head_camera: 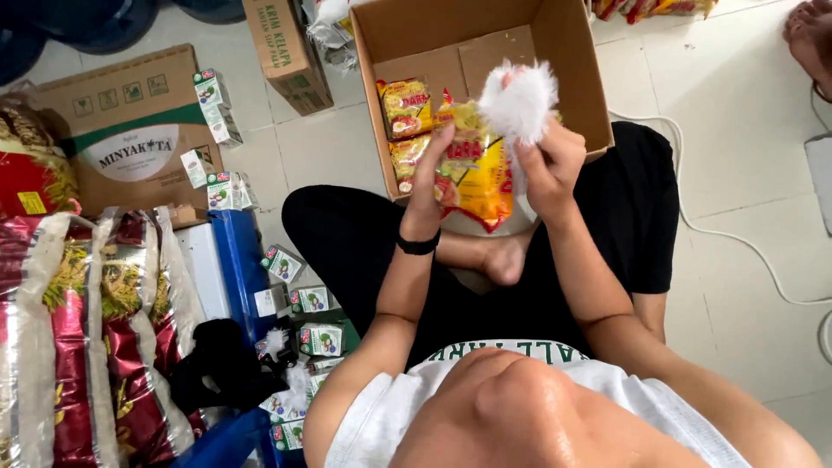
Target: Wiping down individual snack packets with a cloth and placing them into a cardboard box
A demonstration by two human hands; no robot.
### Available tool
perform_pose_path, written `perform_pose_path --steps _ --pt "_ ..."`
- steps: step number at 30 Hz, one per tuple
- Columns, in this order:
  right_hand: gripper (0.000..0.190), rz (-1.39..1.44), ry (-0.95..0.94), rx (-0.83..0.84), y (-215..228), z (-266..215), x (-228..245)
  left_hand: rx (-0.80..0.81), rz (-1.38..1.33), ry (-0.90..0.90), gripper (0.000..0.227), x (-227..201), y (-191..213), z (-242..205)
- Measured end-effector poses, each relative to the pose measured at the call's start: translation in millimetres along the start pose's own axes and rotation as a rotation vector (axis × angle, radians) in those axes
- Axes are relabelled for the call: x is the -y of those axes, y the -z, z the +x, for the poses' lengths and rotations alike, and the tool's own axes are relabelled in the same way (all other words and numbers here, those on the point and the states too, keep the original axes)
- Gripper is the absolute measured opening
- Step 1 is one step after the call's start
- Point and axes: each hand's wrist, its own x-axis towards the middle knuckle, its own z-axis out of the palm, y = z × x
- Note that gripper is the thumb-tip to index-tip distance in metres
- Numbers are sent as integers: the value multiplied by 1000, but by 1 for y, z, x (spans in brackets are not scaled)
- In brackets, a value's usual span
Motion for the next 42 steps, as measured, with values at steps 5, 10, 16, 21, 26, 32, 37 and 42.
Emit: perform_pose_path --steps 5,10,16,21,26,32,37,42 --pt "31 -4 79 29 -3 0 16 74 136 -27 77 -23 -27 -16" --pt "38 -27 14 8 9 -10 -8 -20 287 21 106 -17 -2 -3" --pt "31 -26 68 19 -1 6 20 31 290 37 93 -21 -34 -21" --pt "35 22 11 19 2 -16 -10 -56 270 24 101 -52 -68 -37" --pt "37 -5 -25 6 1 5 0 6 277 31 93 -38 -55 -33" --pt "33 26 41 23 -2 -15 -6 -101 262 70 107 -59 -86 -44" --pt "38 -14 -42 -6 6 0 -5 -61 279 43 108 -43 -75 -36" --pt "33 -10 28 30 -5 -1 10 -106 360 61 117 -45 -60 -23"
